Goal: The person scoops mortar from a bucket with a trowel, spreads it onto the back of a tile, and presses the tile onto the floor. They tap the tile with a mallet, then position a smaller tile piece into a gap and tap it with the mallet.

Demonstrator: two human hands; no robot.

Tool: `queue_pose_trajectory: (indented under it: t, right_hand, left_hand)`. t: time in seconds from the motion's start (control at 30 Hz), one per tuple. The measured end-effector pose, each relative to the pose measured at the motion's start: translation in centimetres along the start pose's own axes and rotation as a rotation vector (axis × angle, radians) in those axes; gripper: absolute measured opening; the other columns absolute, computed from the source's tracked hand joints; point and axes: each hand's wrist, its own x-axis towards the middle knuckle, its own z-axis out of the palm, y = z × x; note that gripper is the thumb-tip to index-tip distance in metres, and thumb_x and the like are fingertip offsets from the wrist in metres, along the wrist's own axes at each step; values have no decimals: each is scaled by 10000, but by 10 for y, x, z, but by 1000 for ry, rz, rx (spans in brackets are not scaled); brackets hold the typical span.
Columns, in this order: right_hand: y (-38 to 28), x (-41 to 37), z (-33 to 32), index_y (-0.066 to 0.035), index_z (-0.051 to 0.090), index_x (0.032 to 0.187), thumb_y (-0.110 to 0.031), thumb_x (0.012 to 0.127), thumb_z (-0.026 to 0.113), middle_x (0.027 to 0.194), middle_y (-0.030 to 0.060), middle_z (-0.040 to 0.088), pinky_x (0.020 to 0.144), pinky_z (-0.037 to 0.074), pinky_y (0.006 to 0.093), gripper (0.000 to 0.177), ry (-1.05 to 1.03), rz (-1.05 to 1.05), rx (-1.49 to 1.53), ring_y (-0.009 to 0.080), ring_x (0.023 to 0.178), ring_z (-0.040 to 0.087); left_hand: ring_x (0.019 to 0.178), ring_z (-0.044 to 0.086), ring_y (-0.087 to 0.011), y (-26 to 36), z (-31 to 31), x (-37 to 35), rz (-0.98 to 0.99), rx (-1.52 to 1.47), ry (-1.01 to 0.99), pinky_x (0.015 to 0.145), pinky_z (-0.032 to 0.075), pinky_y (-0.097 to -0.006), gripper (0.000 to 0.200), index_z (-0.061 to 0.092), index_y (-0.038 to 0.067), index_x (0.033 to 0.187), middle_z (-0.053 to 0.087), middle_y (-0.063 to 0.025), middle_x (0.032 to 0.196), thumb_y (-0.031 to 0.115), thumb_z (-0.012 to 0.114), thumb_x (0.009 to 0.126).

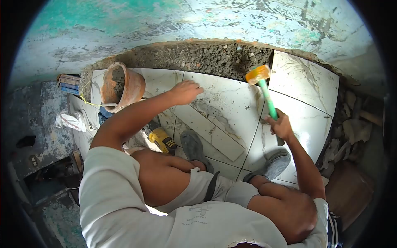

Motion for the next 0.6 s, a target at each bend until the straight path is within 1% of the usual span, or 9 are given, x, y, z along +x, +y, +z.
queue_pose_trajectory:
  t: [0.13, 0.2, 0.23, 0.27, 0.33, 0.37, 0.43, 0.57, 0.6]
  right_hand:
    - [-15, 35, 68, 31, 563, 1212, -252, 856, 703, 727, 112, 633, 587, 528, 346, 476, -246, -126, -91, 189, 583, 617]
    - [-14, 52, 90, 5, 556, 1241, -307, 847, 703, 919, 162, 665, 754, 526, 405, 524, -111, -497, -451, 273, 806, 656]
    - [-21, 52, 97, -33, 551, 1266, -330, 837, 705, 1121, 173, 615, 891, 472, 431, 544, -8, -576, -591, 332, 1022, 586]
    - [-26, 48, 100, -33, 551, 1266, -330, 837, 705, 1121, 173, 615, 891, 472, 431, 544, -7, -565, -616, 332, 1022, 586]
    - [-33, 37, 102, -49, 551, 1261, -319, 830, 710, 1187, 163, 558, 929, 449, 421, 533, 278, -832, -839, 324, 1090, 529]
    - [-29, 29, 105, -40, 563, 1225, -297, 823, 715, 1170, 163, 548, 941, 437, 422, 501, 227, -824, -772, 338, 1085, 509]
    - [-16, 9, 112, -23, 577, 1175, -262, 792, 752, 1137, 162, 552, 897, 462, 415, 484, 168, -888, -768, 336, 1042, 531]
    - [14, -19, 120, -33, 606, 1115, -255, 760, 784, 1085, 152, 568, 837, 492, 414, 455, 60, -910, -743, 329, 993, 565]
    - [20, -21, 118, -39, 614, 1105, -258, 761, 783, 1075, 144, 575, 829, 497, 406, 441, 59, -906, -752, 319, 979, 575]
  left_hand:
    - [1068, 539, -298, 14, 57, -79, 38, -14, -50, 963, 406, -416, 376, 575, 70, 1066, 563, -96, 991, 125, 718, 723]
    - [1070, 539, -294, 30, 81, -88, 23, -74, -69, 971, 403, -422, 399, 575, 70, 1075, 565, -99, 1016, 129, 730, 712]
    - [1072, 538, -290, 37, 95, -89, 6, -128, -108, 979, 399, -429, 423, 575, 69, 1084, 567, -103, 1040, 133, 742, 701]
    - [1072, 538, -290, 43, 109, -89, 15, -145, -89, 979, 399, -429, 423, 575, 69, 1084, 567, -103, 1040, 133, 742, 701]
    - [1097, 525, -294, 52, 123, -84, 35, -168, 242, 998, 383, -445, 527, 560, 60, 1117, 564, -113, 1106, 162, 789, 654]
    - [1097, 525, -294, 50, 129, -80, 36, -180, 254, 998, 383, -445, 527, 560, 60, 1117, 564, -113, 1106, 162, 789, 654]
    - [1077, 533, -278, 45, 110, -72, 80, -58, 500, 997, 387, -443, 498, 566, 49, 1065, 560, -93, 1053, 168, 790, 636]
    - [1099, 525, -283, 20, 121, -61, 97, -51, 404, 1012, 376, -427, 593, 562, 57, 1077, 561, -95, 1075, 217, 841, 579]
    - [1114, 523, -283, 17, 123, -59, 47, -113, 243, 1018, 369, -423, 626, 566, 65, 1088, 562, -97, 1095, 260, 854, 568]
